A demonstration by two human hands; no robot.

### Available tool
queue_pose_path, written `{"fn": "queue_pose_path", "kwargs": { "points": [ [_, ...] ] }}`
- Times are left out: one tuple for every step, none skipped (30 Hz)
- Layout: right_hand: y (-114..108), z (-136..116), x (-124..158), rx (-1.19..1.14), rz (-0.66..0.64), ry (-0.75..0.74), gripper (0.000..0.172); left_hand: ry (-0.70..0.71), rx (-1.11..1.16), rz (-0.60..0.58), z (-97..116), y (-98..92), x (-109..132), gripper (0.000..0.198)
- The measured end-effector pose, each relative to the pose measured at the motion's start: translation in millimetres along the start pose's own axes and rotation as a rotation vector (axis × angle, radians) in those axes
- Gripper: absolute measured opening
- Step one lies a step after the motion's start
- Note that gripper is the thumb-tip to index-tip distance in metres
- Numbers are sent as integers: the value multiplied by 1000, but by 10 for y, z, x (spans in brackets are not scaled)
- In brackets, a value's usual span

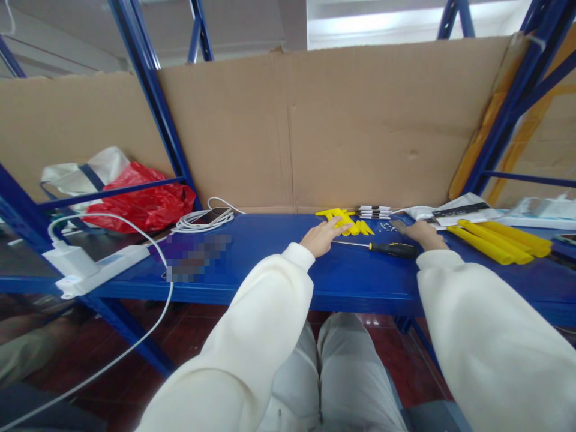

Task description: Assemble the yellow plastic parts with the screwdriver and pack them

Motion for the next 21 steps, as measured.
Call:
{"fn": "queue_pose_path", "kwargs": {
  "points": [
    [4,25,21,57,-3,66,52,2,0,3,-2,1,-1,80],
    [-4,25,47,117,4,113,54,6,0,7,-4,3,-2,80],
    [-19,-14,73,169,23,122,54,12,1,12,-6,7,-6,80],
    [-37,-102,99,203,52,83,52,20,2,18,-7,12,-11,81],
    [-52,-215,129,229,84,20,49,30,7,25,-6,19,-18,81],
    [-56,-345,166,250,111,-56,45,40,13,33,-5,25,-25,80],
    [-42,-489,211,267,125,-146,44,46,23,42,-4,30,-32,78],
    [-12,-647,267,280,127,-252,44,49,34,51,-4,34,-38,75],
    [28,-809,336,292,127,-364,45,49,45,58,-5,35,-44,72],
    [80,-971,419,302,119,-481,47,45,56,65,-5,35,-47,68],
    [138,-1132,517,309,109,-608,48,41,66,70,-4,34,-49,65],
    [200,-1279,621,316,96,-728,49,38,73,73,-1,31,-50,62],
    [264,-1404,723,324,79,-835,50,39,79,74,4,29,-49,60],
    [326,-1510,819,333,59,-931,51,43,84,76,10,26,-47,58],
    [382,-1595,901,343,40,-1010,52,49,89,78,17,23,-44,58],
    [434,-1660,966,356,19,-1071,54,59,93,83,23,20,-41,59],
    [481,-1707,1015,371,-3,-1119,56,72,99,89,30,17,-39,60],
    [518,-1740,1048,386,-22,-1154,57,87,104,96,38,15,-36,61],
    [547,-1760,1068,402,-37,-1178,59,102,109,102,44,15,-35,62],
    [567,-1769,1079,416,-49,-1197,60,116,113,108,50,17,-34,63],
    [578,-1772,1083,429,-55,-1211,60,127,117,113,53,19,-34,64]
  ]
}}
Point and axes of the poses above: each hand's wrist, its own x-axis away from the middle knuckle, its own y-axis out of the palm, z = x × y, the point moved 9 cm from there along -x, towards the middle knuckle, and after that the axes turned 7 degrees about -z, right-handed, at the moved point
